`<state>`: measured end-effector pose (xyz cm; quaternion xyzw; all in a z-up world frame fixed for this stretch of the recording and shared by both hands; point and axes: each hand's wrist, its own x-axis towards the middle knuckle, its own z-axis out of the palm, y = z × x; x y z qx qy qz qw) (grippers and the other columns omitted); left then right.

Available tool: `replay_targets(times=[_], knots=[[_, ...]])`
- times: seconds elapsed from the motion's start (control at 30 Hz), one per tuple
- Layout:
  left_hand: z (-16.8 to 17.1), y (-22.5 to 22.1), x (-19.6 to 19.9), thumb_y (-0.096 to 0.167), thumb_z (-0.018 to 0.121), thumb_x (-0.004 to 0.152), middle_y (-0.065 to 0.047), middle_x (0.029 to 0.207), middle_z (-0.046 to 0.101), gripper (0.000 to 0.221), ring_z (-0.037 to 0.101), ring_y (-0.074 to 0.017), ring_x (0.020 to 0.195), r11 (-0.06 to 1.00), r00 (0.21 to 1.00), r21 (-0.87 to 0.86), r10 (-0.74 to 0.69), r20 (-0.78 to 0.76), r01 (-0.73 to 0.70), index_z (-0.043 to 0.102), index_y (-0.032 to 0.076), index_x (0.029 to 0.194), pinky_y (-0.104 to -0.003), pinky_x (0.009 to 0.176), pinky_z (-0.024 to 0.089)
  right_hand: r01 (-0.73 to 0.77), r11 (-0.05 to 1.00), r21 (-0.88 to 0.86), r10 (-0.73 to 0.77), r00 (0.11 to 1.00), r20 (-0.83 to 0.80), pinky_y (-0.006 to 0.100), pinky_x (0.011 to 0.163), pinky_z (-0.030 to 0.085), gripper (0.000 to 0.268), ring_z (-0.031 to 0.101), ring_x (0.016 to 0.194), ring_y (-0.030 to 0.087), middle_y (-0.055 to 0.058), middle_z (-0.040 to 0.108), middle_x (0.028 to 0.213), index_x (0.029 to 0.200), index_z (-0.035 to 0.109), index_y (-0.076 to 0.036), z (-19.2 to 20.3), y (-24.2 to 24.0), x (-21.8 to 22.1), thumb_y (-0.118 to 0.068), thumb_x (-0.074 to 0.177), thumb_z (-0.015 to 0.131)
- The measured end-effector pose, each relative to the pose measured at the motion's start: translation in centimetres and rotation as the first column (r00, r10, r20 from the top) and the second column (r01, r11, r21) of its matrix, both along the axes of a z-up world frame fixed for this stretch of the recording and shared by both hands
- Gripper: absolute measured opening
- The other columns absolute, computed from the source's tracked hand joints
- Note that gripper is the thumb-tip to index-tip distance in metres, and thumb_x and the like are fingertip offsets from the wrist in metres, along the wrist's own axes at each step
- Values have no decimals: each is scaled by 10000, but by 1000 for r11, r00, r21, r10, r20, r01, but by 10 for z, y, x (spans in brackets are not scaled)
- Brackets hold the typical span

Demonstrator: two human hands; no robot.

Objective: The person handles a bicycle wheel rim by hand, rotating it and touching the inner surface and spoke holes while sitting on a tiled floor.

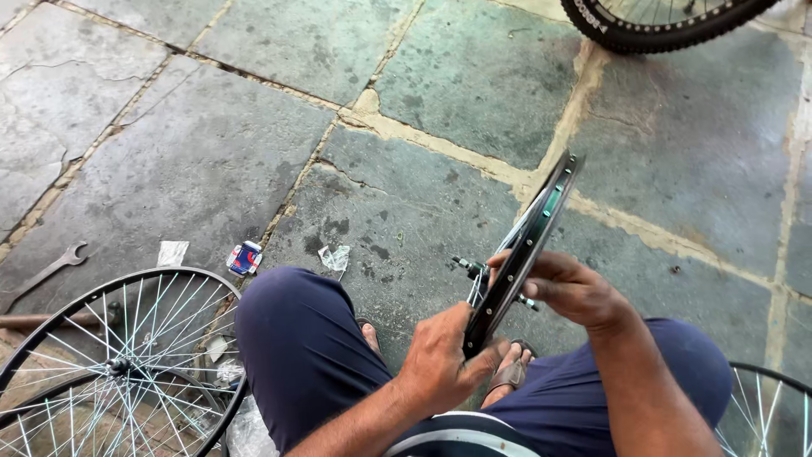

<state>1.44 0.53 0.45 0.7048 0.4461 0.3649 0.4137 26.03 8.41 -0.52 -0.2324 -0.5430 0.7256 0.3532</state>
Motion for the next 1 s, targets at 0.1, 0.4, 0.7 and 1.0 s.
replay_targets(times=[0.1, 0.4, 0.7, 1.0], knots=[[0, 2, -2, 358, 761, 904, -135, 748, 609, 364, 652, -345, 684, 1000, 1000, -20, 14, -10, -14, 555, 60, 870, -458, 622, 478, 253, 751, 610, -548, 755, 361, 356, 950, 624, 391, 760, 1052, 225, 101, 783, 1122, 1163, 686, -10, 1, -15, -32, -214, 848, 798], [8, 5, 6, 404, 740, 908, -128, 766, 610, 390, 650, -349, 707, 998, 999, -40, -41, -14, 41, 558, 59, 902, -455, 641, 493, 505, 712, 487, -681, 664, 308, 288, 787, 691, 356, 819, 914, 172, 79, 795, 1033, 1207, 650, -31, -21, -36, -37, -135, 886, 763], [1, 1, 10, 434, 727, 941, -122, 780, 606, 427, 654, -333, 712, 998, 999, 42, -48, -19, 49, 552, 45, 933, -455, 636, 496, 343, -47, 938, -911, 370, -181, 290, 768, 629, 436, 775, 863, 191, 66, 759, 985, 1311, 602, -45, -50, -20, -72, 4, 923, 795], [1, -1, -1, 490, 731, 924, -122, 740, 596, 482, 643, -318, 670, 999, 998, -15, -51, -22, 51, 544, 50, 869, -447, 610, 486, -29, 999, 17, 31, 992, -122, 342, 1023, 564, 446, 703, 1068, 188, 153, 719, 1260, 1280, 648, 14, -22, -5, -4, -109, 860, 733]])
